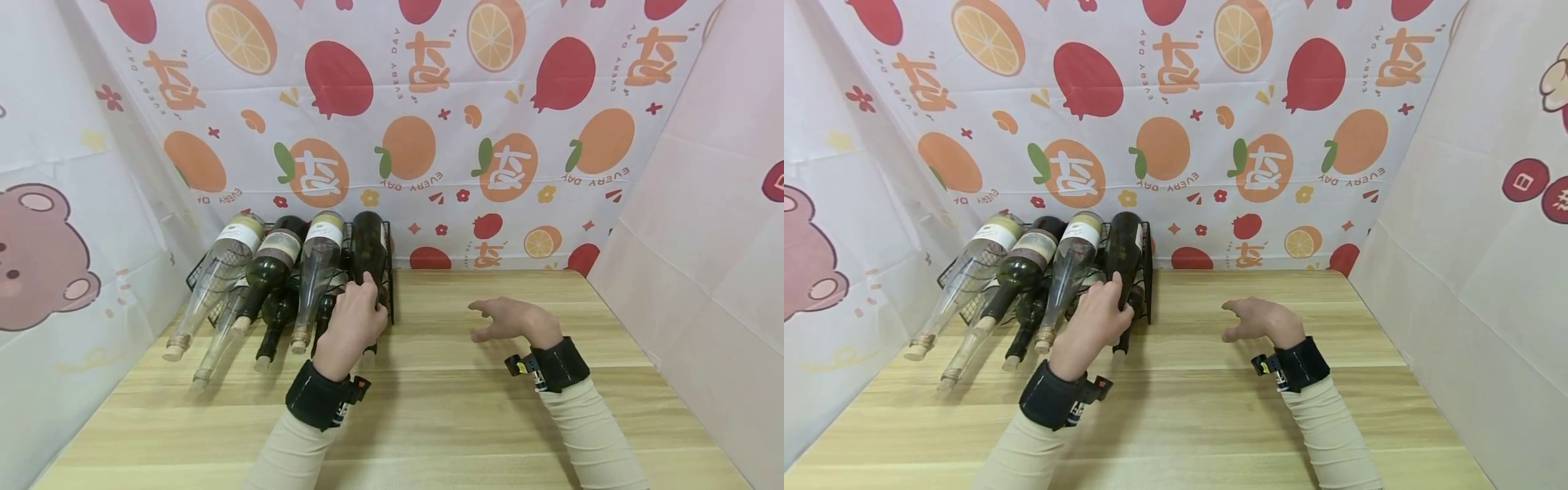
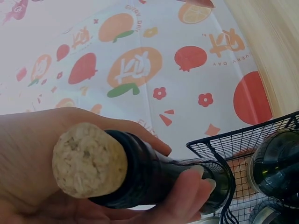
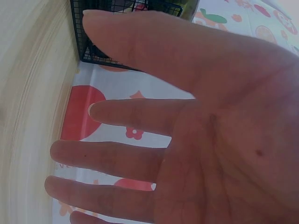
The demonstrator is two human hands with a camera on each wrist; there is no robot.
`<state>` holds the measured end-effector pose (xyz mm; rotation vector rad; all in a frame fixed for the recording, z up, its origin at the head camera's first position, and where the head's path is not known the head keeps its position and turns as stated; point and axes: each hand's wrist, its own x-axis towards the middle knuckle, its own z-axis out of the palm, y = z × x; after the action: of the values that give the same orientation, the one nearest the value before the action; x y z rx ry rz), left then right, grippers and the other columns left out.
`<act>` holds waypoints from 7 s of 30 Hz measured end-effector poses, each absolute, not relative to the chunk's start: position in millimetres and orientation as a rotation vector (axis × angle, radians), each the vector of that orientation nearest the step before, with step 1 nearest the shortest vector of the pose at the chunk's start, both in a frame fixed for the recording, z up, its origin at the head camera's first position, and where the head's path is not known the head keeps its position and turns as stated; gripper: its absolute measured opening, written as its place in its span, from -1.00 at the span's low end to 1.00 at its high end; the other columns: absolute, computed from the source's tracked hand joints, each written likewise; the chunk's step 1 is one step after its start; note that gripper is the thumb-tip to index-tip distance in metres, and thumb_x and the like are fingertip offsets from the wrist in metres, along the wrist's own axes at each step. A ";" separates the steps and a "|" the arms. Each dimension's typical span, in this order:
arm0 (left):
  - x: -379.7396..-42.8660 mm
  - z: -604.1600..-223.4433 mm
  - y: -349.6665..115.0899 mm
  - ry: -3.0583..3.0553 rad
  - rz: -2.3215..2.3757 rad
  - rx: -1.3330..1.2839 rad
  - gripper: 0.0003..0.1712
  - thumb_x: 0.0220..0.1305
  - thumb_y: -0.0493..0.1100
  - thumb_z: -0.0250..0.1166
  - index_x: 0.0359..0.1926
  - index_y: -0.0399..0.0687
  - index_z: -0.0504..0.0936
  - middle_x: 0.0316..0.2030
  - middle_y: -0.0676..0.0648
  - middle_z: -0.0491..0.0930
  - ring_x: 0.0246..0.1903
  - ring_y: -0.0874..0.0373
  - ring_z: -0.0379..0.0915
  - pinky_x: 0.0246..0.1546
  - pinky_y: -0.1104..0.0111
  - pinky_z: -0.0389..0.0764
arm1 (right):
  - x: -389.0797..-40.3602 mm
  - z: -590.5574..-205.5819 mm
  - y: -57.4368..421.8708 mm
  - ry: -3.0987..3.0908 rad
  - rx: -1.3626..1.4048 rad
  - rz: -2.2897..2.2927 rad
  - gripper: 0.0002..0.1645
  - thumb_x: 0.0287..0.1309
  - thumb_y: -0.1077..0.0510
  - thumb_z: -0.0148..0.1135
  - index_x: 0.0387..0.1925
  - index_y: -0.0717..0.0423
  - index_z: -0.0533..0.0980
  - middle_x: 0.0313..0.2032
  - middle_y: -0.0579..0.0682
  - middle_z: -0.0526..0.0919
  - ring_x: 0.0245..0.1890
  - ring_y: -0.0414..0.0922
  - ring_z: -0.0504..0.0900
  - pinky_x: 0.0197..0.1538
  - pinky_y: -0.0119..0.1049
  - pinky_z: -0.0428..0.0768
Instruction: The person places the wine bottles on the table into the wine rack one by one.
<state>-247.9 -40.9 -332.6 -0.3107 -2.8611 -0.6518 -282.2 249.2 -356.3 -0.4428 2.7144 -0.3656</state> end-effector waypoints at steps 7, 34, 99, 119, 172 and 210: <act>-246.3 -332.7 -40.8 -2.879 -0.683 -0.339 -0.27 0.39 -0.37 0.07 0.47 -0.65 0.08 -0.82 -0.02 0.24 -0.80 0.18 0.00 -0.69 0.38 0.08 | -282.4 -357.4 249.2 2.709 -0.449 -0.379 -0.17 0.27 -0.11 0.41 0.47 0.04 0.37 0.32 0.25 0.56 0.32 0.20 0.56 0.30 0.25 0.52; -248.3 -331.8 -42.7 -2.858 -0.663 -0.248 -0.19 0.25 -0.19 0.43 0.48 -0.23 0.37 0.25 -0.57 0.40 -0.08 -0.47 0.59 -0.18 -0.08 0.71 | -282.9 -356.4 249.1 2.706 -0.471 -0.388 -0.17 0.28 -0.09 0.40 0.47 0.10 0.36 0.32 0.28 0.56 0.33 0.21 0.55 0.30 0.22 0.53; -249.7 -332.5 -43.1 -2.815 -0.641 -0.295 -0.34 0.33 -0.24 0.32 0.41 -0.36 0.43 0.14 -0.50 0.58 0.07 -0.36 0.56 0.03 -0.11 0.66 | -281.9 -355.6 248.9 2.703 -0.436 -0.383 -0.17 0.27 -0.12 0.40 0.48 0.01 0.36 0.33 0.24 0.56 0.32 0.17 0.56 0.29 0.23 0.53; -245.4 -336.3 -47.3 -2.848 -0.674 -0.286 -0.30 0.36 -0.31 0.16 0.45 -0.54 0.26 -0.76 -0.08 0.34 -0.74 0.09 0.21 -0.66 0.34 0.20 | -280.7 -360.8 244.1 2.680 -0.474 -0.416 -0.17 0.28 -0.08 0.40 0.48 0.07 0.35 0.35 0.27 0.53 0.40 0.22 0.48 0.34 0.23 0.49; -244.5 -333.7 -35.6 -2.745 -0.541 -0.207 -0.41 0.35 -0.04 0.41 0.28 -0.26 0.56 0.03 -0.47 0.61 -0.17 -0.44 0.64 -0.21 -0.18 0.70 | -279.2 -354.0 246.4 2.702 -0.481 -0.366 -0.16 0.26 -0.11 0.42 0.47 0.09 0.37 0.31 0.27 0.57 0.31 0.17 0.57 0.30 0.21 0.53; -241.9 -328.8 -36.5 -2.801 -0.549 -0.195 -0.36 0.56 0.07 0.12 0.48 -0.17 0.39 0.30 -0.46 0.46 0.04 -0.46 0.59 -0.05 -0.22 0.66 | -280.6 -354.3 244.1 2.877 -0.692 -0.439 -0.16 0.50 -0.17 0.11 0.54 0.27 0.21 0.49 0.30 0.33 0.51 0.27 0.30 0.50 0.20 0.30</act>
<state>-241.9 -36.5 -328.8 -0.1945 -2.8009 -0.5494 -280.6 244.1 -354.3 -0.6921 2.8771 -0.4386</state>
